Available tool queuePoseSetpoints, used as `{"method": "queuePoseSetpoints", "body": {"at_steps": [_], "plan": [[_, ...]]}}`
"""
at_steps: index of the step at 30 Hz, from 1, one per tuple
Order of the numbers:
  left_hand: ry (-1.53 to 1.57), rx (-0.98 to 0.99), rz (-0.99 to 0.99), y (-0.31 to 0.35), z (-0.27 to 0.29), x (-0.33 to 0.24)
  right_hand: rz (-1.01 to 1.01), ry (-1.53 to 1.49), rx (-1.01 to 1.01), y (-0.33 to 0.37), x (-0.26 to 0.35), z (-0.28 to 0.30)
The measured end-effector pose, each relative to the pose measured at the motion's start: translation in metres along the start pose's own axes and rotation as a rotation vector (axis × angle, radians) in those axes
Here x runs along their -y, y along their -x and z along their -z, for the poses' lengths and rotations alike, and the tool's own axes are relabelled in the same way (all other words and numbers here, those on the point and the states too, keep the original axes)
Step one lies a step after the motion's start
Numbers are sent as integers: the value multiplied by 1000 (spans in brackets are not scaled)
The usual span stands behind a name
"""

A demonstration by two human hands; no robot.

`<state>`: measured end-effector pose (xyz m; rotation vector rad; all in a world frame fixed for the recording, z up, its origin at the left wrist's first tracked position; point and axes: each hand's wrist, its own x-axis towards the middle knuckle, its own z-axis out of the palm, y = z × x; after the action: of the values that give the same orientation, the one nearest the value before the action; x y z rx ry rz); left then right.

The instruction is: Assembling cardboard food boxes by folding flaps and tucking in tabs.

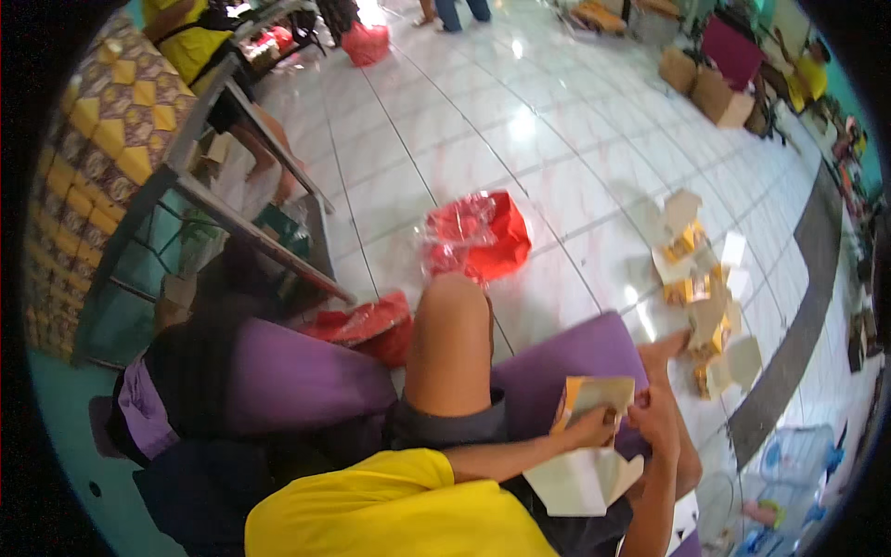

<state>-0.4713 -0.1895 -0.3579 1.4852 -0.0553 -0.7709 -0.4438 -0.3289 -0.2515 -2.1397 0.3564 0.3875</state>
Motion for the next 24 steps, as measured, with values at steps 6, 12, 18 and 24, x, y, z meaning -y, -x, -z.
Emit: {"method": "queuePoseSetpoints", "body": {"at_steps": [6,12,18,24], "plan": [[-48,-8,-39,8,11,-18,11,26,3,-2,20,0],[-15,50,20,-1,14,-20,61,137,-61,-6,15,0],[-48,0,-177,-14,7,15,21,189,19,0,13,9],[-45,103,57,9,7,-23,-84,132,124,13,18,21]]}}
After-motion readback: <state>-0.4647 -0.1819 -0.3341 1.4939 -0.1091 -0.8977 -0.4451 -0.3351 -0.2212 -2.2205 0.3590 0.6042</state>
